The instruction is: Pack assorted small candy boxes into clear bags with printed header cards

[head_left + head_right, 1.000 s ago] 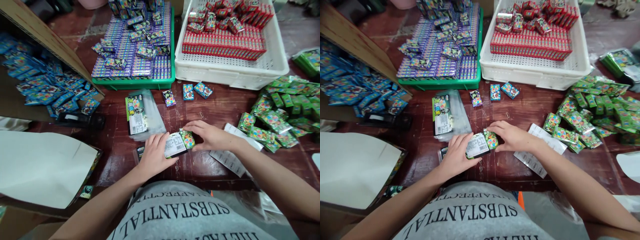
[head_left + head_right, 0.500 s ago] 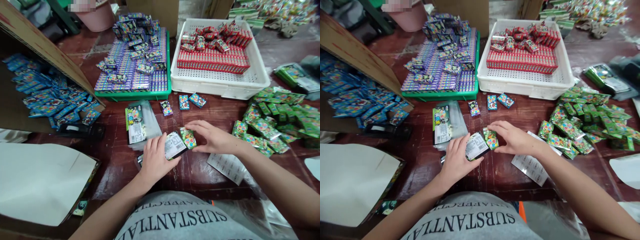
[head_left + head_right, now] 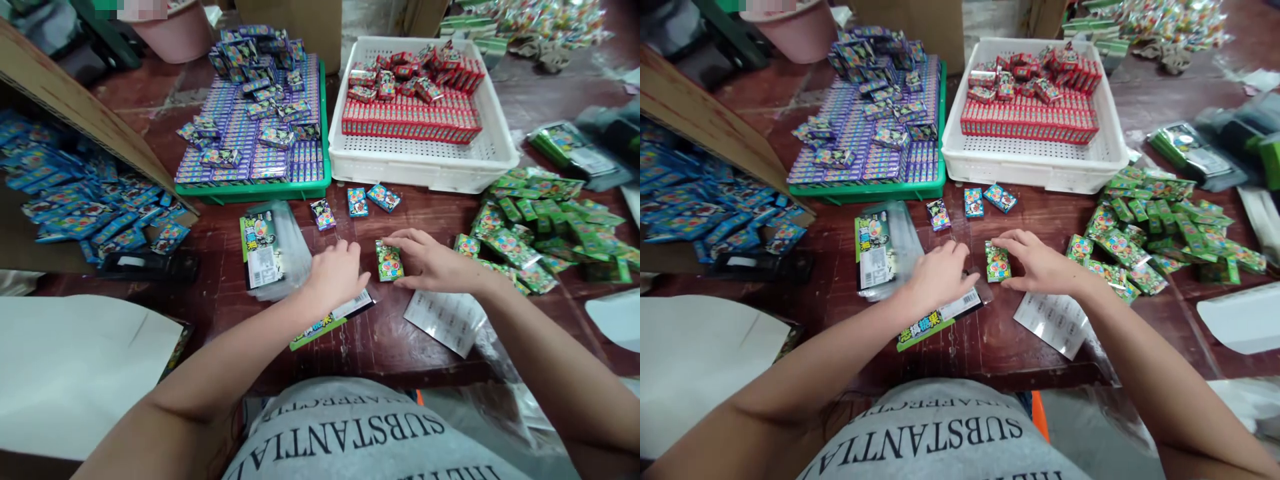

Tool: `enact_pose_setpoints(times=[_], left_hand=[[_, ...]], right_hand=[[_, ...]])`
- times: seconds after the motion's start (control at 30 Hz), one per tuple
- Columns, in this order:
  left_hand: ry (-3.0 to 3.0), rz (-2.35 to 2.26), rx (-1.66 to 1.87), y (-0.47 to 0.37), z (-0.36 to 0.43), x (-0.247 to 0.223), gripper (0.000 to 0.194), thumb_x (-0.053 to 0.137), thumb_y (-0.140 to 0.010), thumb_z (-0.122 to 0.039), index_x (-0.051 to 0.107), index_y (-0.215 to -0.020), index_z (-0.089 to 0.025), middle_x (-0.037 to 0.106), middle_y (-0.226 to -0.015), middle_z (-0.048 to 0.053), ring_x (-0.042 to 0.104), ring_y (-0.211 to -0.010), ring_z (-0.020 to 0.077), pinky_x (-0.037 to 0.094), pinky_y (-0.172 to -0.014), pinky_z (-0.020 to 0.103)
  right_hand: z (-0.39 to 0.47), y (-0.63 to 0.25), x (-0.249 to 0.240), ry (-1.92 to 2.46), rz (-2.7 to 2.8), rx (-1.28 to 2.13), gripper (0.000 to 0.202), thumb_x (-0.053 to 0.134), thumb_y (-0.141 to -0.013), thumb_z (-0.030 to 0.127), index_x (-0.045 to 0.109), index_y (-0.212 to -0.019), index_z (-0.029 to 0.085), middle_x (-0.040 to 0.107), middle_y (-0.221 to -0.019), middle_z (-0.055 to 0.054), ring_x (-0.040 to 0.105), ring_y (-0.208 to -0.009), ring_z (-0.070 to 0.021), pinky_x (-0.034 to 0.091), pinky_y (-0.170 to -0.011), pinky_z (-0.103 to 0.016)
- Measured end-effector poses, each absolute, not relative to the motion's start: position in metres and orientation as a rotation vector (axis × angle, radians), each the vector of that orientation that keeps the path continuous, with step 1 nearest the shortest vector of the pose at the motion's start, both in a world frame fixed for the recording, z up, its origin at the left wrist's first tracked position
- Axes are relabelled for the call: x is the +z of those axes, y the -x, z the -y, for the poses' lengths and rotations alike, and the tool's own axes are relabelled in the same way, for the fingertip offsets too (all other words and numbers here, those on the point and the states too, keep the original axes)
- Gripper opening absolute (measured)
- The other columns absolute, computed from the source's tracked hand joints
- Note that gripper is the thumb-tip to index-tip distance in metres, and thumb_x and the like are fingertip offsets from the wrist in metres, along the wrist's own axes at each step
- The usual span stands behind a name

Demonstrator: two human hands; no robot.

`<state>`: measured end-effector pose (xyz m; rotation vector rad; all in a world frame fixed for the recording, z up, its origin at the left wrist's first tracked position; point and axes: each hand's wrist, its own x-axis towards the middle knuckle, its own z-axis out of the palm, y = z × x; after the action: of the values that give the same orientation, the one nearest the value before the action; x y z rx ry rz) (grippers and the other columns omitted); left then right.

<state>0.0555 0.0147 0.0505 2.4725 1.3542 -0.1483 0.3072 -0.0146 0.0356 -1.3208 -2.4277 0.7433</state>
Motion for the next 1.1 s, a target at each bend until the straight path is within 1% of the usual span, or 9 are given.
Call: enact_pose_setpoints(times=[0.27, 0.43, 0.57, 0.63, 0.73, 0.8, 0.93, 1.03, 1.1], left_hand=[[-2.392, -1.341, -0.359, -0.078, -0.052, 0.031, 0.032, 0.060, -0.085, -0.023, 0.060, -0.116, -0.015, 0.075, -0.103, 0.016, 0.072, -0.099, 0.0342, 0.055, -0.081, 0.043], [-2.417, -1.196, -0.239, -0.056, -0.047, 0.040, 0.027, 0.053, -0.096, -0.035, 0.059, -0.118, -0.022, 0.072, -0.112, 0.009, 0.069, -0.103, 0.0250, 0.053, -0.089, 0.037], [-2.496, -1.101, -0.247, -0.035, -0.015, 0.045, 0.085, 0.073, -0.071, -0.070, 0.053, -0.135, -0.018, 0.061, -0.130, 0.016, 0.058, -0.116, 0.0381, 0.051, -0.094, 0.050], [-2.545, -1.143, -0.282, -0.026, 0.003, 0.041, 0.111, 0.083, -0.059, -0.065, 0.040, -0.149, -0.014, 0.055, -0.138, 0.020, 0.053, -0.121, 0.0427, 0.048, -0.097, 0.056], [-2.538, -1.141, -0.176, -0.015, 0.022, 0.032, 0.109, 0.079, -0.070, -0.046, 0.023, -0.157, -0.012, 0.052, -0.140, 0.019, 0.050, -0.125, 0.0389, 0.043, -0.105, 0.054], [-2.502, -1.081, -0.047, -0.010, 0.027, 0.030, 0.108, 0.075, -0.074, -0.043, 0.015, -0.158, -0.013, 0.048, -0.145, 0.019, 0.048, -0.130, 0.0371, 0.040, -0.110, 0.052], [-2.452, -0.925, 0.111, -0.003, 0.031, 0.030, 0.113, 0.075, -0.077, -0.039, 0.001, -0.160, -0.018, 0.041, -0.152, 0.020, 0.045, -0.136, 0.0373, 0.039, -0.113, 0.052], [-2.446, -0.793, 0.151, 0.006, 0.034, 0.030, 0.114, 0.076, -0.078, -0.036, -0.001, -0.160, -0.022, 0.041, -0.153, 0.019, 0.045, -0.139, 0.0372, 0.039, -0.114, 0.053], [-2.443, -0.750, 0.165, 0.013, 0.036, 0.029, 0.111, 0.076, -0.079, -0.035, 0.002, -0.160, -0.024, 0.042, -0.152, 0.018, 0.045, -0.138, 0.0362, 0.040, -0.114, 0.053]], right_hand=[[0.032, -0.308, 0.031, 1.294, 2.505, 0.828, 0.079, 0.072, -0.086, 0.040, 0.036, -0.154, 0.026, 0.047, -0.148, -0.014, 0.047, -0.136, -0.0326, 0.043, -0.113, -0.053], [0.024, -0.304, 0.030, 1.228, 2.538, 0.902, 0.076, 0.071, -0.085, 0.036, 0.038, -0.153, 0.025, 0.048, -0.147, -0.013, 0.050, -0.134, -0.0309, 0.048, -0.110, -0.049], [0.013, -0.310, 0.022, 1.389, 2.506, 0.722, 0.074, 0.069, -0.087, 0.041, 0.039, -0.152, 0.022, 0.049, -0.146, -0.016, 0.051, -0.134, -0.0325, 0.047, -0.111, -0.050], [0.011, -0.308, 0.016, 1.521, 2.500, 0.556, 0.075, 0.070, -0.086, 0.049, 0.043, -0.150, 0.018, 0.049, -0.147, -0.019, 0.048, -0.136, -0.0378, 0.043, -0.112, -0.058], [0.013, -0.292, 0.015, 1.543, 2.499, 0.354, 0.081, 0.069, -0.082, 0.064, 0.049, -0.145, 0.017, 0.043, -0.155, -0.021, 0.038, -0.143, -0.0432, 0.029, -0.116, -0.068], [0.015, -0.274, 0.020, 1.409, 2.532, 0.348, 0.072, 0.067, -0.085, 0.062, 0.054, -0.140, 0.019, 0.051, -0.149, -0.017, 0.044, -0.138, -0.0389, 0.025, -0.119, -0.065], [0.009, -0.247, 0.033, 1.145, 2.593, 0.486, 0.022, 0.058, -0.097, 0.035, 0.069, -0.110, 0.021, 0.073, -0.109, -0.008, 0.061, -0.112, -0.0286, 0.030, -0.117, -0.059], [0.001, -0.250, 0.039, 0.938, 2.582, 0.780, 0.024, 0.049, -0.102, 0.030, 0.072, -0.103, 0.025, 0.076, -0.101, -0.003, 0.065, -0.105, -0.0238, 0.038, -0.111, -0.055], [-0.003, -0.264, 0.040, 0.834, 2.518, 0.988, 0.028, 0.045, -0.104, 0.033, 0.071, -0.113, 0.026, 0.075, -0.113, -0.004, 0.066, -0.110, -0.0215, 0.044, -0.107, -0.047]])
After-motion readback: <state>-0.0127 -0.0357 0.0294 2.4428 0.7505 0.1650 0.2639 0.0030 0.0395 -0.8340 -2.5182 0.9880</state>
